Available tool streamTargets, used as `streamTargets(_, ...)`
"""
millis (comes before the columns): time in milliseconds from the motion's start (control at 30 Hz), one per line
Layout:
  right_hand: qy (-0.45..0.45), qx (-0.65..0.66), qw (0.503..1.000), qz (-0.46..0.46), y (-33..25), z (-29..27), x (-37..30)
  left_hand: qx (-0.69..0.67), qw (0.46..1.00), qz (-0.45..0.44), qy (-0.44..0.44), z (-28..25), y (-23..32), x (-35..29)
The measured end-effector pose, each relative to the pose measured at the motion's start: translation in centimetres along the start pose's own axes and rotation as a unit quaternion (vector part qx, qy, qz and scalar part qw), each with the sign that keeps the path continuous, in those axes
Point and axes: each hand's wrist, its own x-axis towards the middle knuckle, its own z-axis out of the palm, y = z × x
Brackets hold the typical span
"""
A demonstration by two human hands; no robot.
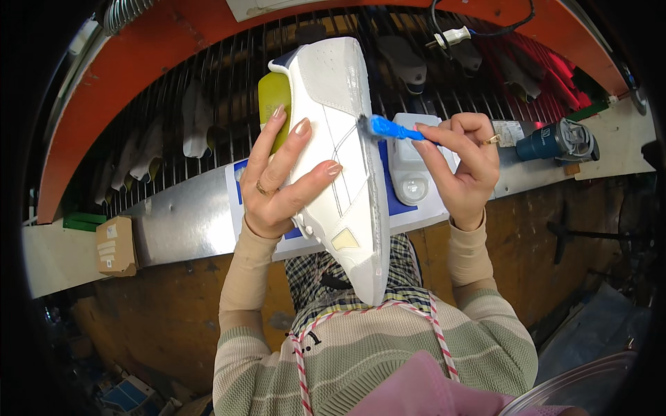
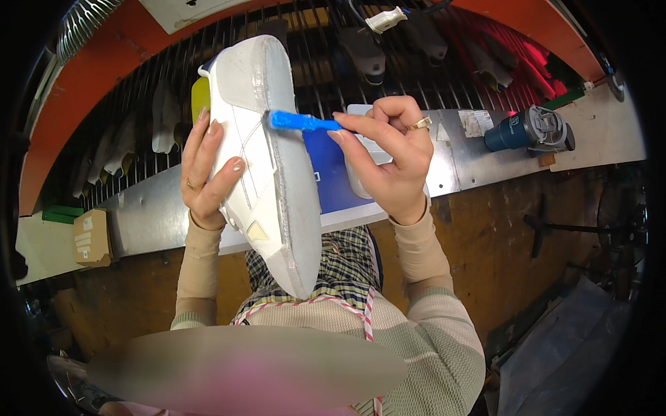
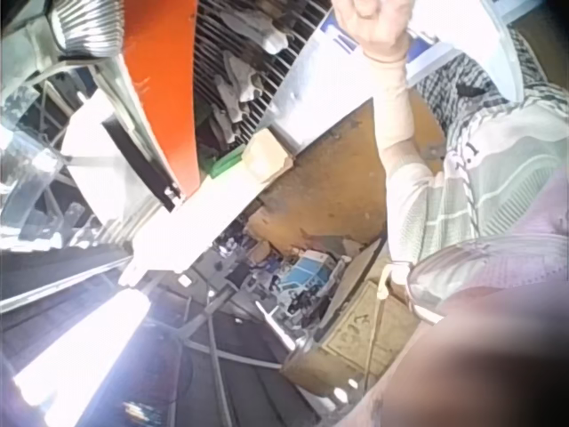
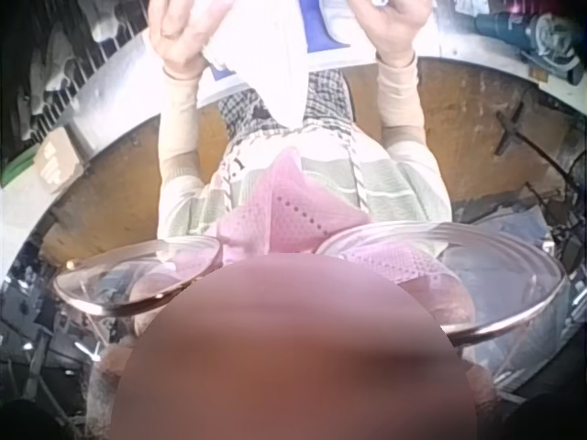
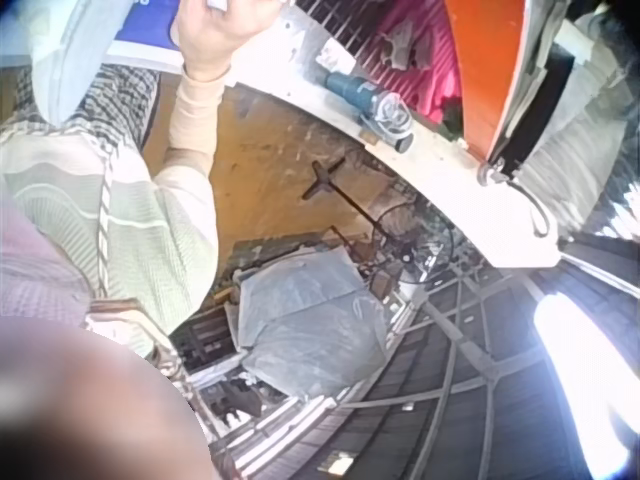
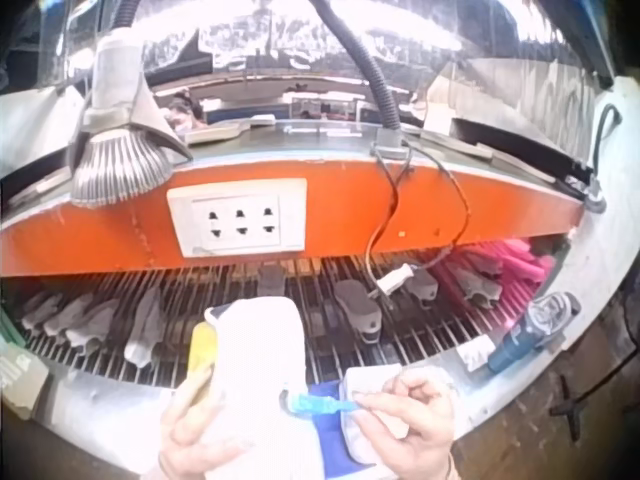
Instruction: The person holds a white sneaker and scrubs its upper and sole with a blue brush, repeatedly dipping the brush into a small container of liquid. The person rotates the shoe to access different areas and continues scrubbing throughout the clip.
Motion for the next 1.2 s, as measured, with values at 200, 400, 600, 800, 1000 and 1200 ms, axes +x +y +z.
streamTargets(200, -0.058, 0.05, 0.997, 0.018, -0.1, -1.1, -0.3, -0.016, 1.0, -0.006, 0.013, 0.1, -0.3, -0.3)
streamTargets(400, -0.099, 0.109, 0.987, 0.07, -0.7, -1.5, -0.7, -0.022, 0.999, -0.019, 0.046, 0.8, -0.5, -1.0)
streamTargets(600, 0.007, 0.22, 0.941, 0.258, 0.1, 2.4, -1.5, -0.07, 0.993, -0.03, 0.092, 2.0, 0.1, -1.3)
streamTargets(800, -0.029, 0.255, 0.912, 0.321, -2.5, 1.2, -4.5, 0.001, 0.998, -0.004, 0.064, 1.2, -1.8, -0.6)
streamTargets(1000, -0.008, 0.217, 0.929, 0.299, -4.2, 1.1, -6.0, 0.042, 0.998, -0.002, 0.05, 1.1, -2.8, -0.3)
streamTargets(1200, 0.004, 0.069, 0.982, 0.178, -3.5, 1.6, -4.8, 0.042, 0.998, -0.005, 0.048, 1.1, -2.4, -0.5)
